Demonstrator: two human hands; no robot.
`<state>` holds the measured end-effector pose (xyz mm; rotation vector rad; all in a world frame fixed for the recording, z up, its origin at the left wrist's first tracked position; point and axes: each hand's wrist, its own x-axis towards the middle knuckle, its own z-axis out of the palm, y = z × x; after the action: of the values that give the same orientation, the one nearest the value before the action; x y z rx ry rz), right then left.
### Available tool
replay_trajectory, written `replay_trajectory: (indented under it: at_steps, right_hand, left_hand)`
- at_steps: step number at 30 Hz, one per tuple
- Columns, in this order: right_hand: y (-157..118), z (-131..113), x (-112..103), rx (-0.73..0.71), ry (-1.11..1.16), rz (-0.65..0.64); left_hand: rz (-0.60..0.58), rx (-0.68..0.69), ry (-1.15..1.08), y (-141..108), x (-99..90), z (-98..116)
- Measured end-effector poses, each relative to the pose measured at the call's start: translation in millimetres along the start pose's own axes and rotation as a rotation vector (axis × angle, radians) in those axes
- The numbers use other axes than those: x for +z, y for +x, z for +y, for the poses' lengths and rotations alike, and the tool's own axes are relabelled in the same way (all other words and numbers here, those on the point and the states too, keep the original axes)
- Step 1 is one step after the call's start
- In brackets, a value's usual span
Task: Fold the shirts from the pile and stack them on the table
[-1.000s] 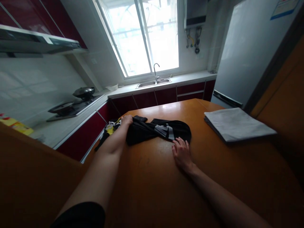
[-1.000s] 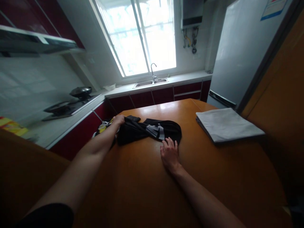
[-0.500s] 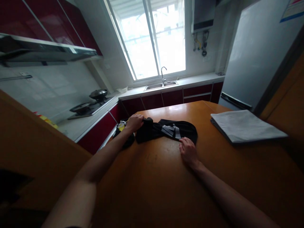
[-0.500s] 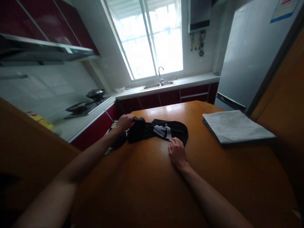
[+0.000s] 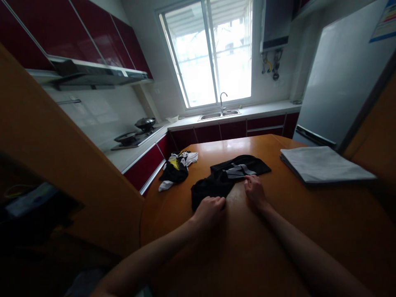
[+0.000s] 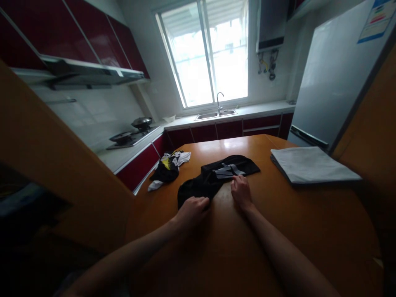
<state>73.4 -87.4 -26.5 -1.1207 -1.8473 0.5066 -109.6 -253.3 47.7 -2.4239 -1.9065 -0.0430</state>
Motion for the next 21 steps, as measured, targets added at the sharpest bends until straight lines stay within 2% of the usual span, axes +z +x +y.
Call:
replay_trajectory:
  at_steps: [3,6,8,11,13,16,19,21]
  right_hand:
    - [-1.0,-7.4,-3.3,0.084,0.097,-0.052]
    - [-8.6,-20.9,-3.6,0.122,0.18,-0.204]
    - [-17.2,-31.3,-0.2,0.11,0.203,-0.305]
    - [-28.4,-44.5,10.0,0.077,0.19,-0.368]
    - [-30.7,-50.2,16.7,0.058,0.202,-0.381]
    - [-25.8,-54.3,15.9,0.033,0.315,-0.377]
    - [-16.5,-54.5,-7.6,0.01,0.409,-0.295]
    - [-11.5,-52.1,-35.5,0.005,0.422,-0.224]
  left_hand:
    - [-0.025,0.086,-0.021,-12.4,11.3,37.5]
    - [0.021,0.151,-0.026,-21.4,13.0,60.8]
    - [0.063,0.215,-0.07,-25.7,8.5,66.9]
    - [0.194,0.328,-0.193,-28.6,-6.0,61.2]
    - [0.357,0.317,-0.289,-27.5,-18.6,46.6]
    - [0.611,0.096,-0.449,-19.4,-32.8,6.4]
    - [0.766,-0.2,-0.599,-5.2,-27.5,-48.5]
    - [0.747,-0.329,-0.637,4.5,-12.1,-82.7]
